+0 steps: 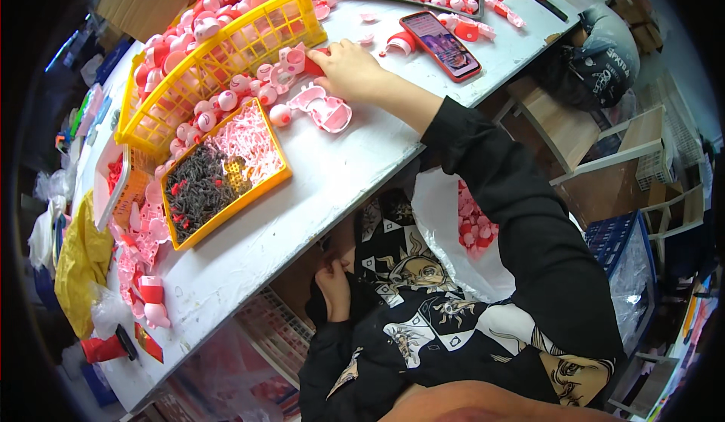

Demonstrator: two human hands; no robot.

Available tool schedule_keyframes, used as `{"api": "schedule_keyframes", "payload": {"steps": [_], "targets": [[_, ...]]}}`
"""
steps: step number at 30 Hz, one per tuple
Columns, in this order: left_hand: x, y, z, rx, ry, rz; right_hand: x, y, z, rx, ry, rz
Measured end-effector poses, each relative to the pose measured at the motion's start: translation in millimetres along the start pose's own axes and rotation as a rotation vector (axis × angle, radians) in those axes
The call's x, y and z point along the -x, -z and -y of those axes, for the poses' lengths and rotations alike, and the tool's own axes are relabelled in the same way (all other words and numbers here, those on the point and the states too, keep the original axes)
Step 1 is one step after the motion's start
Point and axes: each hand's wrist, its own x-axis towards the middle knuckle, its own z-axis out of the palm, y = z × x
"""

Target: The person assembles small Peppa Pig plastic figurines by hand, joining toy components and plastic parts.

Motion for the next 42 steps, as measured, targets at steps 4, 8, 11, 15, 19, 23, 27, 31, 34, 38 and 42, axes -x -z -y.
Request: {"api": "schedule_keyframes", "payload": {"steps": [4, 8, 11, 15, 19, 23, 27, 31, 34, 38, 42], "targets": [[1.6, -1.0, -4.0, 0.035, -0.009, -0.003, 21.8, 10.0, 6.6, -0.157, -0.009, -0.096], [-0.6, 1.8, 2.2, 0.015, 0.011, 0.011, 57.3, 25.5, 16.0, -0.327, 0.006, -0.262], [-0.4, 2.7, -1.2, -0.029, -0.003, 0.005, 72.5, 29.8, 22.2, -0.474, -0.09, -0.198], [-0.6, -2.4, 1.9, 0.069, -0.01, 0.004, 59.5, 11.4, -21.4, -0.251, -0.06, -0.408], [0.7, -4.0, 0.6, 0.03, -0.022, 0.016, 9.8, -5.4, -89.3, 0.184, 0.081, -0.561], [1.3, -4.6, 9.0, 0.026, -0.051, -0.044, -29.7, 1.8, -105.9, 0.017, -0.173, 0.115], [0.7, 1.5, 11.2, -0.064, 0.006, -0.02, -44.1, 17.4, -112.1, -0.296, -0.323, 0.214], [-2.0, 0.7, 16.9, -0.006, -0.001, -0.033, -58.1, 13.1, -136.9, -0.442, -0.324, 0.261], [-3.4, -1.4, 14.0, 0.009, -0.038, -0.052, -64.7, 4.6, -154.9, -0.501, -0.321, 0.26], [-2.2, 0.5, 15.3, -0.048, -0.035, -0.039, -67.4, 11.5, -136.4, -0.382, -0.299, 0.306], [-2.1, -2.5, 12.4, 0.019, -0.012, -0.032, -69.2, 18.4, -147.7, -0.119, -0.231, -0.024]]}}
